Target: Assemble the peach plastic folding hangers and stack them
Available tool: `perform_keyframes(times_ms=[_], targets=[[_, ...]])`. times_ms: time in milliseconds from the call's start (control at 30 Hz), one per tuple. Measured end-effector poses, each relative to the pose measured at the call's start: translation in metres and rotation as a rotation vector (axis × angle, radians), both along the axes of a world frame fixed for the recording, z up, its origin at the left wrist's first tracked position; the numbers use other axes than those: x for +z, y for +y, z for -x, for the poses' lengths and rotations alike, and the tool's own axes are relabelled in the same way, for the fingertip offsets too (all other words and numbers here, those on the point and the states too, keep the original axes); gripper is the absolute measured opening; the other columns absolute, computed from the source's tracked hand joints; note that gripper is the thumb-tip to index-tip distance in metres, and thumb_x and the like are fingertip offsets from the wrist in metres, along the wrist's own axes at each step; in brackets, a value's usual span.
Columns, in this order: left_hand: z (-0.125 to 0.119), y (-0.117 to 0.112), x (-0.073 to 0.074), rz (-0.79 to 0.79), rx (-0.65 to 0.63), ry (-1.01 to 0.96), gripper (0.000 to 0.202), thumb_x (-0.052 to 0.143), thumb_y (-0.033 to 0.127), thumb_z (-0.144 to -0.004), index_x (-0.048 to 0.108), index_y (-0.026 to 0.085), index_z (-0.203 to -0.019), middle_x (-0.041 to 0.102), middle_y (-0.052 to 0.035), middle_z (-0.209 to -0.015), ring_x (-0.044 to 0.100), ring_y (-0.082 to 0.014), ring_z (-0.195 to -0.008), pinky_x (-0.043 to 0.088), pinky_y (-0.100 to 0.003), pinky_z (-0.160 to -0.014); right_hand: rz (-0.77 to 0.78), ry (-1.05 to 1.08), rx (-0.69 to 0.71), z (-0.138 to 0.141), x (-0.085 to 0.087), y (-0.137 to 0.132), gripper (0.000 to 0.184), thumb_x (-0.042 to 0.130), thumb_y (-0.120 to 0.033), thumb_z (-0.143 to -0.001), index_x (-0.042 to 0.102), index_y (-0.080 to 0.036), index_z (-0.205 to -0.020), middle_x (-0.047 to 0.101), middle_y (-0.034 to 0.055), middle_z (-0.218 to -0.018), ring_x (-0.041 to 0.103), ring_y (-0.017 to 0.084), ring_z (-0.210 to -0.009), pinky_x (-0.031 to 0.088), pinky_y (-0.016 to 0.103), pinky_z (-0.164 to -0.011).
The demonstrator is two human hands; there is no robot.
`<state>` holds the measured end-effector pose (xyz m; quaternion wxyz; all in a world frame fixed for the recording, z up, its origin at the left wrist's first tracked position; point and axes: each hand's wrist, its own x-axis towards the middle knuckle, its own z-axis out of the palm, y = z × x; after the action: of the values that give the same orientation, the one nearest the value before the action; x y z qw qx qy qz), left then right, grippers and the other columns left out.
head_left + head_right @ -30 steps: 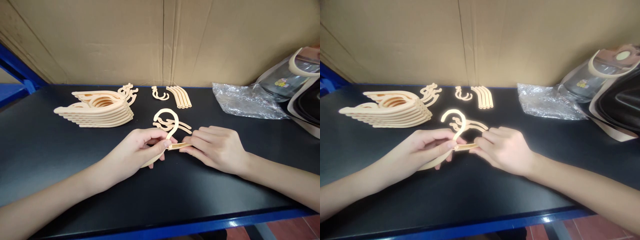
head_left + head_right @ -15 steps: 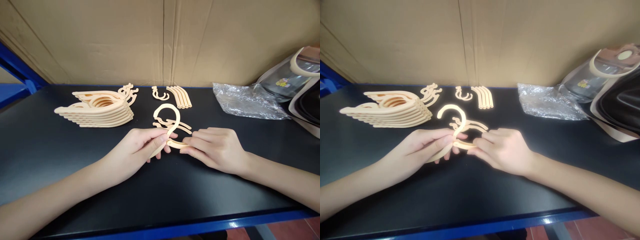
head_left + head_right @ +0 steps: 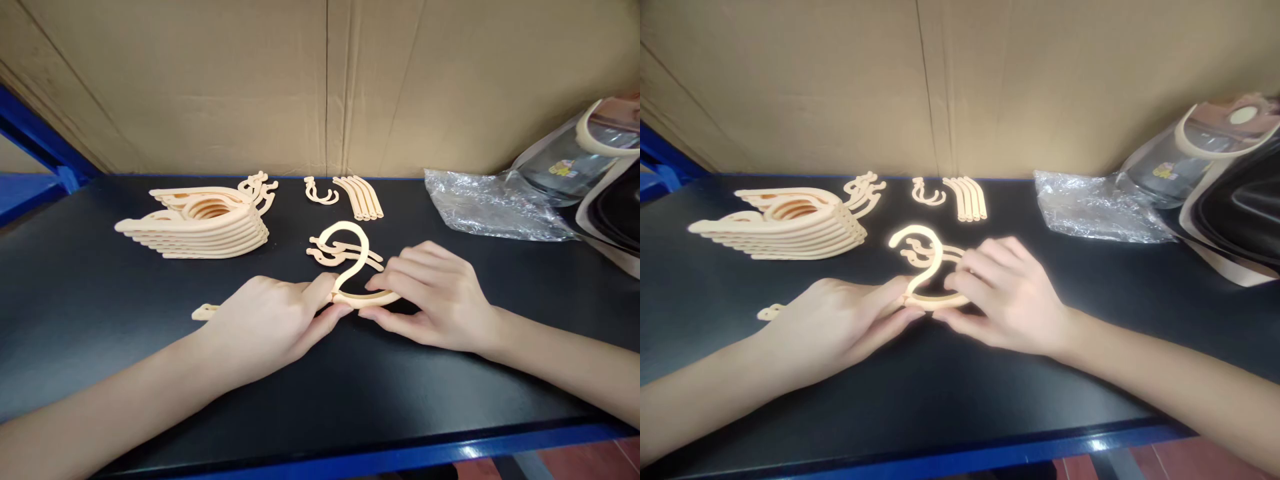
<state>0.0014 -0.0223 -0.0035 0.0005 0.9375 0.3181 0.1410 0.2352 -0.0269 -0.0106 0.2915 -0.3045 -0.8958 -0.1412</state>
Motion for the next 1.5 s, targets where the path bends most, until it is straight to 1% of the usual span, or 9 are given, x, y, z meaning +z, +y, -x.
perform_keyframes(times_ms=[100,167,333,600,867,1133,1200,1300,1500], targets=[[-0.001,-0.002,0.000,-0.109,-0.016,0.014,0.043,0.028,0.037,-0.104,0.060,0.013,-0.087,0.062,0.0018,-0.055,0.057,-0.0130,-0.039,0.025,-0.025,-0.040,-0.170,0.042,-0.079,-0.002,0.004,-0.002,0.018,0.068,-0.038,-0.086,0.065,-0.020,-0.086,0.070,0.0054,-0.089,0.061,0.021,-0.084,0.040,0.037,-0.078],[-0.002,-0.003,0.000,-0.148,-0.029,-0.002,0.041,0.030,0.037,-0.104,0.060,0.013,-0.089,0.063,0.0023,-0.056,0.058,-0.0136,-0.040,0.028,-0.026,-0.040,-0.258,0.055,-0.114,-0.004,0.005,-0.003,0.015,0.070,-0.035,-0.085,0.065,-0.023,-0.092,0.069,0.0040,-0.088,0.060,0.022,-0.086,0.039,0.038,-0.080],[-0.002,-0.005,-0.004,-0.175,-0.065,-0.033,0.038,0.034,0.036,-0.103,0.061,0.013,-0.090,0.064,0.0024,-0.059,0.060,-0.0134,-0.044,0.032,-0.027,-0.040,-0.099,-0.027,0.045,-0.006,0.001,-0.001,0.031,0.063,-0.028,-0.091,0.059,-0.018,-0.119,0.067,0.0008,-0.078,0.055,0.015,-0.069,0.040,0.032,-0.068],[-0.006,-0.005,-0.001,-0.201,-0.195,-0.050,0.028,0.046,0.034,-0.100,0.062,0.013,-0.091,0.061,0.0021,-0.063,0.057,-0.0144,-0.053,0.038,-0.029,-0.048,0.199,0.089,0.055,-0.005,0.001,0.006,0.028,0.048,-0.037,-0.098,0.060,-0.016,-0.084,0.059,0.0029,-0.074,0.049,0.016,-0.069,0.035,0.031,-0.065],[0.002,0.011,-0.002,-0.149,-0.250,-0.147,0.012,0.057,0.024,-0.094,0.065,0.017,-0.092,0.067,0.0000,-0.082,0.054,-0.0165,-0.079,0.043,-0.026,-0.066,0.450,0.250,0.004,-0.008,-0.005,0.013,0.011,0.053,-0.007,-0.086,0.052,-0.018,-0.086,0.055,-0.0008,-0.079,0.047,0.012,-0.070,0.038,0.028,-0.069],[0.004,0.022,0.000,-0.090,-0.159,-0.145,0.012,0.059,0.024,-0.093,0.068,0.020,-0.099,0.069,0.0008,-0.095,0.058,-0.0168,-0.089,0.048,-0.027,-0.076,0.418,0.068,0.048,-0.010,-0.005,0.010,0.021,0.044,-0.011,-0.092,0.063,-0.017,-0.087,0.054,0.0033,-0.086,0.045,0.012,-0.067,0.036,0.029,-0.066],[0.005,0.023,-0.001,-0.068,-0.148,-0.159,0.012,0.058,0.024,-0.093,0.068,0.021,-0.100,0.070,0.0008,-0.098,0.059,-0.0170,-0.090,0.049,-0.028,-0.077,0.420,0.046,0.047,-0.009,-0.004,0.009,0.013,0.053,-0.023,-0.091,0.064,-0.018,-0.087,0.055,0.0033,-0.087,0.047,0.013,-0.067,0.037,0.030,-0.068],[0.004,0.025,-0.003,-0.059,-0.130,-0.200,0.012,0.059,0.025,-0.093,0.068,0.020,-0.100,0.071,0.0002,-0.099,0.060,-0.0172,-0.089,0.050,-0.028,-0.075,0.409,0.007,0.011,-0.006,-0.005,0.008,0.026,0.067,-0.044,-0.083,0.065,-0.019,-0.087,0.055,0.0043,-0.092,0.048,0.014,-0.071,0.039,0.031,-0.070],[0.004,0.025,-0.004,-0.078,-0.141,-0.243,0.013,0.059,0.022,-0.093,0.067,0.020,-0.103,0.070,-0.0014,-0.099,0.062,-0.0166,-0.088,0.051,-0.028,-0.076,0.387,-0.051,-0.046,-0.004,-0.004,0.007,0.007,0.061,-0.025,-0.084,0.063,-0.019,-0.082,0.054,0.0058,-0.095,0.050,0.016,-0.075,0.040,0.033,-0.072]])
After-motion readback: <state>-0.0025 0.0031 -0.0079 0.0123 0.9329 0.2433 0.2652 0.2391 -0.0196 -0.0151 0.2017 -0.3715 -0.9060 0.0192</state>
